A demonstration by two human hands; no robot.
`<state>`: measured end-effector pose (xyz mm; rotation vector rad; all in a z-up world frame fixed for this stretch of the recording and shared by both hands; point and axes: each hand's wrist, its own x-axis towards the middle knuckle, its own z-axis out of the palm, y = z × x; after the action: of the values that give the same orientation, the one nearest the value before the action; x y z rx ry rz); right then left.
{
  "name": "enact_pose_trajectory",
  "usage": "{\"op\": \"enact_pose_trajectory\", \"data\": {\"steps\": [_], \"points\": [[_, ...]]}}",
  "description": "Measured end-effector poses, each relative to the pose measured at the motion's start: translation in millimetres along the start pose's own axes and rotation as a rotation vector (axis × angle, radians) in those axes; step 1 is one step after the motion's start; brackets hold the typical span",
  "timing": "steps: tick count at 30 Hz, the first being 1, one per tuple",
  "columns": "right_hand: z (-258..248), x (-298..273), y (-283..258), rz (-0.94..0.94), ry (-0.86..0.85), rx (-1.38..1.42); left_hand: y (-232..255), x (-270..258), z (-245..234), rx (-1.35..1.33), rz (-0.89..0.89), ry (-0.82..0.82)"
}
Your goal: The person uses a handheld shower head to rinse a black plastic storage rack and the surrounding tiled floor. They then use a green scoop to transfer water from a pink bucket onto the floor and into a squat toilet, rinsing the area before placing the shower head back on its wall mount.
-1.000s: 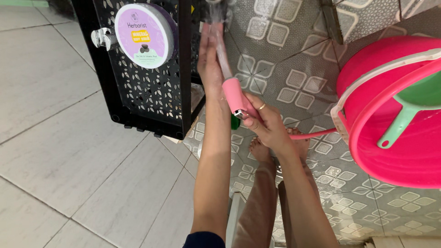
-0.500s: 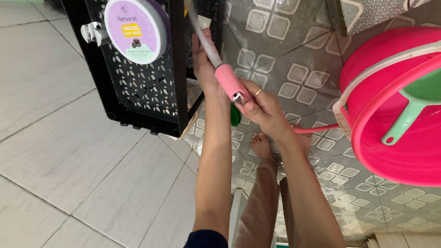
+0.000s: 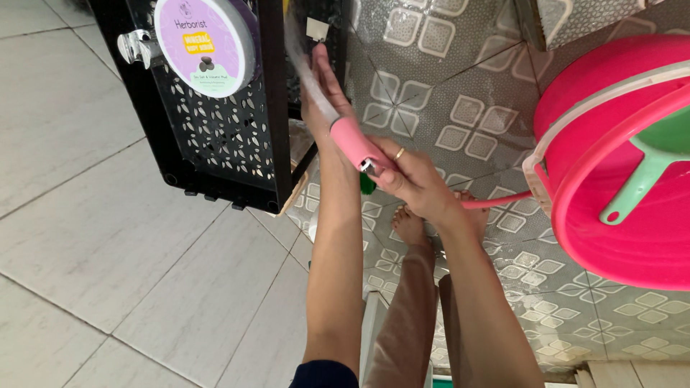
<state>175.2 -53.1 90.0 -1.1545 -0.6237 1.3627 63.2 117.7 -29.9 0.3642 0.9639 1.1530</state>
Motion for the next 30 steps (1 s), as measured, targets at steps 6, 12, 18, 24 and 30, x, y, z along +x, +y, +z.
{"op": "enact_pose_trajectory", "data": {"steps": [6, 12, 18, 24, 30], "points": [[-1.7, -1.3, 9.5, 0.077, 0.043, 0.132, 1.6, -1.2, -6.3, 0.181, 0.02, -0.023], [0.2, -8.5, 7.4, 0.027, -0.039, -0.023, 3.0, -2.6, -2.8, -0.064, 0.0, -0.017], [-3.3, 4.5, 8.3, -0.086, 0.026, 0.004, 10.6, -2.5, -1.3, 0.104, -0.017, 0.003], [0.8, 21.3, 12.0, 0.015, 0.07, 0.021, 17.9, -1.7, 6.2, 0.163, -0.032, 0.053], [10.2, 17.8, 11.0, -0.114, 0.057, 0.022, 15.6, 2.3, 11.4, 0.017, -0.006, -0.069]]}}
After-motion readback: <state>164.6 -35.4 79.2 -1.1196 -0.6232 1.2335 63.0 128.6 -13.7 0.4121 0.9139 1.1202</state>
